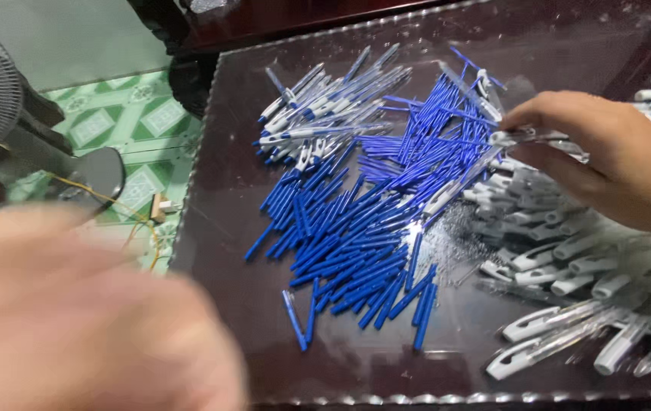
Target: The person assembles pens by picking up blue ink refills and inserting them into white pen barrels on a table.
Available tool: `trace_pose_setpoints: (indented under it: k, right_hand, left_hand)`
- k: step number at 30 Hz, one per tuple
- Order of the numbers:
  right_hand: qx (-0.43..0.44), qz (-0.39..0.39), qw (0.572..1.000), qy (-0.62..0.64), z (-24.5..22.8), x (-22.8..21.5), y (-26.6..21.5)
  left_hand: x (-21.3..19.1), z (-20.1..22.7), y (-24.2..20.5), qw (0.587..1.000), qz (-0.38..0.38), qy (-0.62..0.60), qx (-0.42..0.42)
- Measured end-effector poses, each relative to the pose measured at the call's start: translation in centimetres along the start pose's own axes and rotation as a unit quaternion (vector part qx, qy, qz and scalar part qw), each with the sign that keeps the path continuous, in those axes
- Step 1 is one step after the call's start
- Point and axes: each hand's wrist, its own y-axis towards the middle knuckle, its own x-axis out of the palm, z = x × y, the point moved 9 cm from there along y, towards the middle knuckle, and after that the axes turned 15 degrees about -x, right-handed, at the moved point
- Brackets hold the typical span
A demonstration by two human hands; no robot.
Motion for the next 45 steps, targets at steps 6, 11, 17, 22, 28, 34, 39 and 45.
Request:
trace_pose_setpoints:
  k: [6, 11, 17, 22, 28, 34, 39, 45]
  right_hand:
    - [-0.115, -0.026, 0.990, -0.078, -3.9, 1.4, 1.3]
    - [-0.121, -0.053, 0.981, -0.145, -3.5, 2.3, 1.1]
    - [-0.125, -0.008, 0.984, -0.123, -4.1, 1.0, 1.1]
    - [-0.130, -0.027, 0.981, -0.142, -3.9, 1.2, 0.7]
    - [-0.141, 0.004, 0.983, -0.114, -4.4, 0.3, 0.6]
    - [-0.138, 0.005, 0.989, -0.051, -4.8, 0.6, 0.8]
    - [-0.164, 0.021, 0.986, -0.028, -5.7, 0.7, 0.8]
    - [-0.155, 0.038, 0.984, -0.078, -5.7, 1.1, 0.6]
  left_hand:
    - [-9.7, 17.5, 0.7, 0.684, 0.634, 0.009, 0.362]
    - [-7.2, 19.3, 10.6, 0.827, 0.502, 0.059, 0.248]
    - [-7.0, 19.8, 11.6, 0.817, 0.526, 0.012, 0.236]
    - [-8.0, 18.5, 12.5, 0.842, 0.498, -0.038, 0.204]
    - [-10.2, 16.3, 11.2, 0.806, 0.545, -0.118, 0.198]
    - [-10.7, 15.6, 9.6, 0.748, 0.612, -0.121, 0.226]
    - [-10.5, 15.6, 9.0, 0.731, 0.628, -0.123, 0.238]
    - [-10.4, 15.7, 8.7, 0.724, 0.632, -0.126, 0.247]
